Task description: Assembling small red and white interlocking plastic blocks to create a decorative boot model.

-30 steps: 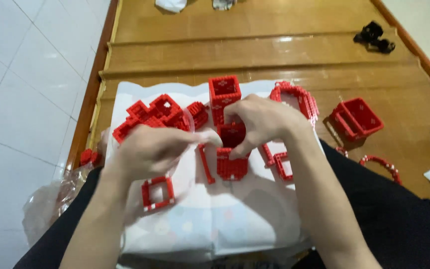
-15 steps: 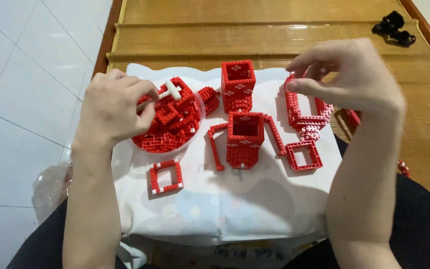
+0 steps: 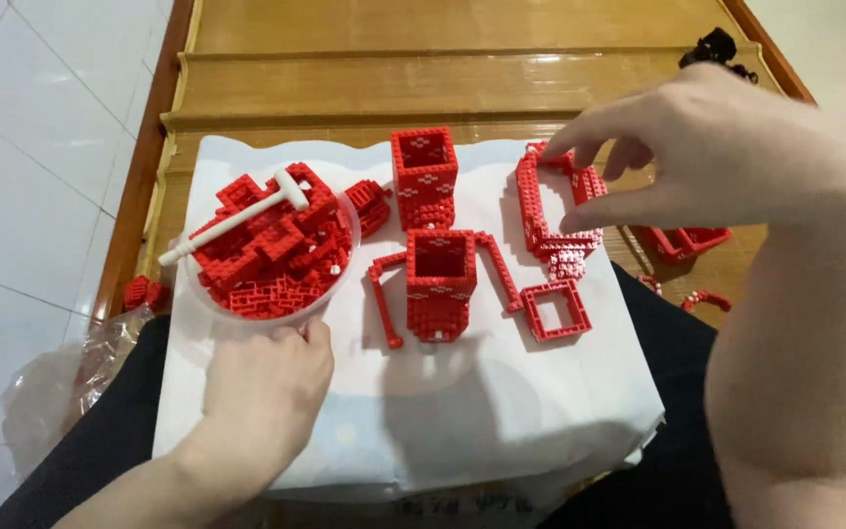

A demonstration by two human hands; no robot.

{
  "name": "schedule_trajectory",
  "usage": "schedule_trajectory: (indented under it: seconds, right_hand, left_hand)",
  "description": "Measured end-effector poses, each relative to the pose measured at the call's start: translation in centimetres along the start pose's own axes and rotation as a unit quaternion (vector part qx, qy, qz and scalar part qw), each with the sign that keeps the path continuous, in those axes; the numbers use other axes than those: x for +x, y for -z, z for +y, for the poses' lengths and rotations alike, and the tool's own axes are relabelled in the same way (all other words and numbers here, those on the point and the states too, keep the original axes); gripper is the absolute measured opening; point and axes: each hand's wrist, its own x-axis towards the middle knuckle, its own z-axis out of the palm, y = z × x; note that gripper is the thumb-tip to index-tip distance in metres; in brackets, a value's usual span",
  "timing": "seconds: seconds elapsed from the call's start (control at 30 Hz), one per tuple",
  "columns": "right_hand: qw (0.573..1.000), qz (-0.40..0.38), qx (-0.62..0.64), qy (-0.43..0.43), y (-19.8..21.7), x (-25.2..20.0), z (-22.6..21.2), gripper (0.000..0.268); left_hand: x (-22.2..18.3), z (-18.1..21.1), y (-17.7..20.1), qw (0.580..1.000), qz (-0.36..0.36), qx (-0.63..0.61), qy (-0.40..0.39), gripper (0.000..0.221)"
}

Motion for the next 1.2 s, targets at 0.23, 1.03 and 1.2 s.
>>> schedule_trajectory:
  seconds: [0.23, 1.03, 1.2]
  right_hand:
    - [0.985, 0.080, 0.143, 0.061, -3.3, 0.7, 0.2, 0.049]
    - [0.963, -0.108, 0.240, 0.052, -9.2, 3.9, -5.5, 0.124]
    - [0.962, -0.107, 0.240, 0.070, -9.8, 4.1, -5.5, 0.116]
  left_hand:
    - [0.7, 0.3, 2.2, 0.994, -0.105, -0.001, 0.015, 0.020]
    - [10.4, -2.1, 3.7, 0.843, 0.224, -0.421, -0.251, 0.063]
    - [10.1, -2.8, 3.9, 0.836, 0.173, -0.455, -0.254, 0.069]
